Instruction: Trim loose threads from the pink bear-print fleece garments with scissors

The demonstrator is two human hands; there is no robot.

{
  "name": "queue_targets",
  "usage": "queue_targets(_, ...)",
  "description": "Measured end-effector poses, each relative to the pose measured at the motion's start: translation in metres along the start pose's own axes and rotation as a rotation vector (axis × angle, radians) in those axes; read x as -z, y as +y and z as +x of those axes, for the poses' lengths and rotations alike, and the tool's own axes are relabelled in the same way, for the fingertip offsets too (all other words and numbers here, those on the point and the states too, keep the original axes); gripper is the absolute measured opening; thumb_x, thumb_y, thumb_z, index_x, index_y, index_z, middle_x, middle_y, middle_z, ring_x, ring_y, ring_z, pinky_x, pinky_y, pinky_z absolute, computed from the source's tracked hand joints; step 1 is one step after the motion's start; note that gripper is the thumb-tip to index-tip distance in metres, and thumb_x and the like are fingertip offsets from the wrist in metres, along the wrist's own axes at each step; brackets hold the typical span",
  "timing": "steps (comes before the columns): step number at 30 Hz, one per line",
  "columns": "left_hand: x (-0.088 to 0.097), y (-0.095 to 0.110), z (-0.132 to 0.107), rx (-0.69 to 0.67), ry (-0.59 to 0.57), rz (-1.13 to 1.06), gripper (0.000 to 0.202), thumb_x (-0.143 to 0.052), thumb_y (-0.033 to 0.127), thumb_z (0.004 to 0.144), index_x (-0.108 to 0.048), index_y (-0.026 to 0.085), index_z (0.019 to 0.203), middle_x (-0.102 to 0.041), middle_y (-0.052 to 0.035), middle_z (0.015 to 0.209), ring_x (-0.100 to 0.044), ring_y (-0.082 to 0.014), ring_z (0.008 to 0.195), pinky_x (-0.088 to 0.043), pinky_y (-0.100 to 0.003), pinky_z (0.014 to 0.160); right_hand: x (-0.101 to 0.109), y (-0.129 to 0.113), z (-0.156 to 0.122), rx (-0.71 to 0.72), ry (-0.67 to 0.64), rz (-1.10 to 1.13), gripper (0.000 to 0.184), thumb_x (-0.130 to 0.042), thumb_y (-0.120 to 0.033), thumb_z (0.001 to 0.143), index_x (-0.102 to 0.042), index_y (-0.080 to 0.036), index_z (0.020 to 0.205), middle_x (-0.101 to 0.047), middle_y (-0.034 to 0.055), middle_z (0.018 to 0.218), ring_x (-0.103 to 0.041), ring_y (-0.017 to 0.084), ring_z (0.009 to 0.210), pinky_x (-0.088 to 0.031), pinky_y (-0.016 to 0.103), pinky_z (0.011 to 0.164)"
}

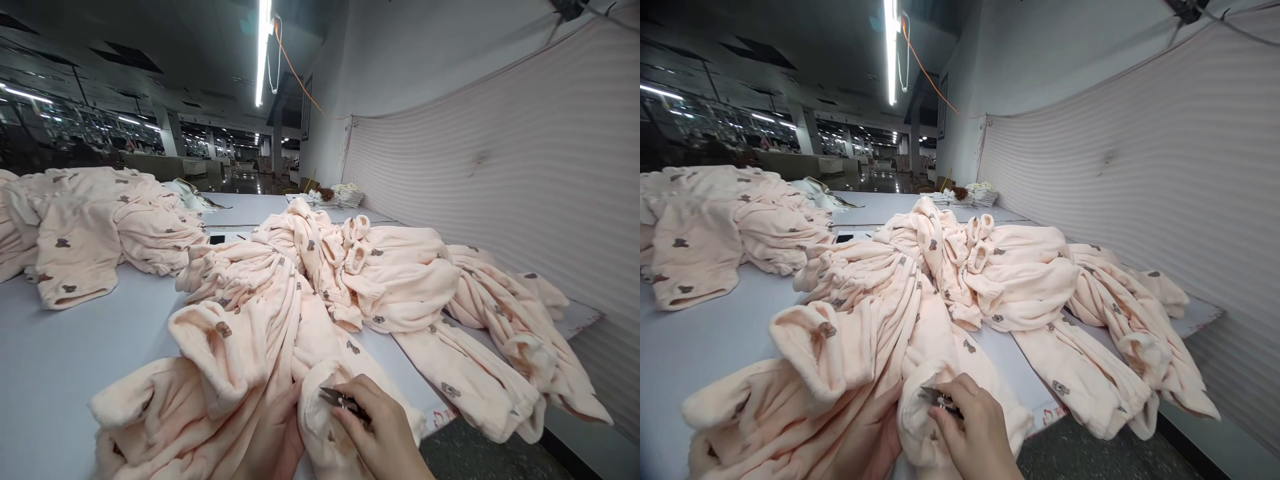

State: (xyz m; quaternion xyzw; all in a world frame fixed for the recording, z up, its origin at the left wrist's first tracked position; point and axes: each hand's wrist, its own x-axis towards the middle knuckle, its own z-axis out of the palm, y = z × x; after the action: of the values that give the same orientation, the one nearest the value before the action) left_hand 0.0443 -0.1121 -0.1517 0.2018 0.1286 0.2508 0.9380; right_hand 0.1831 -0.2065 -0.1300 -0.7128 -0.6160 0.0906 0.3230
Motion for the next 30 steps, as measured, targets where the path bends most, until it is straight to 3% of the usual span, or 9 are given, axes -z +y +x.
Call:
queue_targets(3,-0.001,-0.004,0.004,-0.026,0.041,-0.009,0.029,-0.048,0.022,0.090,-0.071,0.012,0.103,-0.073,-0.0110,0.102,-0.060,-0.0276,0.110,-0.039,-0.041,0.100,-0.004,0.002,-0.007,0.040,-0.042,0.038,0.022,-0.059,-0.023,0.083,-0.062,-0.024,0.105,-0.065,0.0025,0.092,-0.064,0.017,0.082,-0.048,0.022,0.070)
queue_targets(6,-0.003,-0.008,0.006,-0.041,0.067,-0.016,0.027,-0.048,0.019,0.089,-0.072,0.011,0.099,-0.073,-0.0108,0.101,-0.059,-0.0264,0.110,-0.041,-0.039,0.099,-0.010,0.002,-0.011,0.034,0.006,0.007,0.021,-0.056,-0.023,0.085,-0.063,-0.025,0.105,-0.065,0.0025,0.090,-0.064,0.018,0.080,-0.047,0.023,0.069)
queue_targets(15,-0.004,-0.012,0.008,-0.025,0.111,0.074,0.028,-0.060,0.026,0.083,-0.069,0.012,0.105,-0.073,-0.0117,0.100,-0.062,-0.0283,0.104,-0.045,-0.041,0.094,-0.010,0.008,-0.012,-0.053,0.079,0.084,0.020,-0.049,-0.028,0.089,-0.067,-0.026,0.096,-0.066,0.0024,0.085,-0.064,0.017,0.078,-0.047,0.022,0.066)
queue_targets(21,-0.006,-0.015,0.010,0.024,0.098,0.034,0.029,-0.054,0.025,0.087,-0.066,0.011,0.109,-0.072,-0.0121,0.104,-0.064,-0.0281,0.102,-0.045,-0.042,0.093,-0.013,0.008,-0.013,-0.067,0.071,0.112,0.022,-0.057,-0.028,0.082,-0.067,-0.026,0.101,-0.066,0.0023,0.089,-0.064,0.018,0.079,-0.047,0.023,0.067)
queue_targets(24,-0.008,-0.016,0.010,0.016,0.107,0.046,0.027,-0.054,0.023,0.087,-0.067,0.011,0.107,-0.073,-0.0115,0.101,-0.064,-0.0270,0.102,-0.045,-0.041,0.094,-0.011,0.008,-0.009,-0.106,0.074,0.175,0.019,-0.053,-0.027,0.086,-0.070,-0.026,0.094,-0.066,0.0022,0.085,-0.065,0.017,0.079,-0.046,0.022,0.066)
queue_targets(27,-0.008,-0.008,0.010,-0.020,0.146,0.137,0.025,-0.060,0.023,0.084,-0.067,0.011,0.104,-0.074,-0.0102,0.095,-0.065,-0.0253,0.099,-0.047,-0.038,0.091,-0.003,0.019,-0.016,-0.169,0.077,0.259,0.020,-0.051,-0.030,0.088,-0.069,-0.023,0.092,-0.068,0.0035,0.086,-0.065,0.018,0.083,-0.047,0.023,0.071)
queue_targets(30,-0.006,0.016,0.013,-0.167,0.261,0.260,0.025,-0.068,0.025,0.079,-0.066,0.015,0.101,-0.074,-0.0049,0.092,-0.067,-0.0198,0.092,-0.049,-0.031,0.087,0.002,0.039,-0.037,-0.232,0.011,0.136,0.029,-0.061,-0.027,0.078,-0.062,-0.023,0.107,-0.068,0.0047,0.101,-0.064,0.021,0.091,-0.047,0.026,0.078)
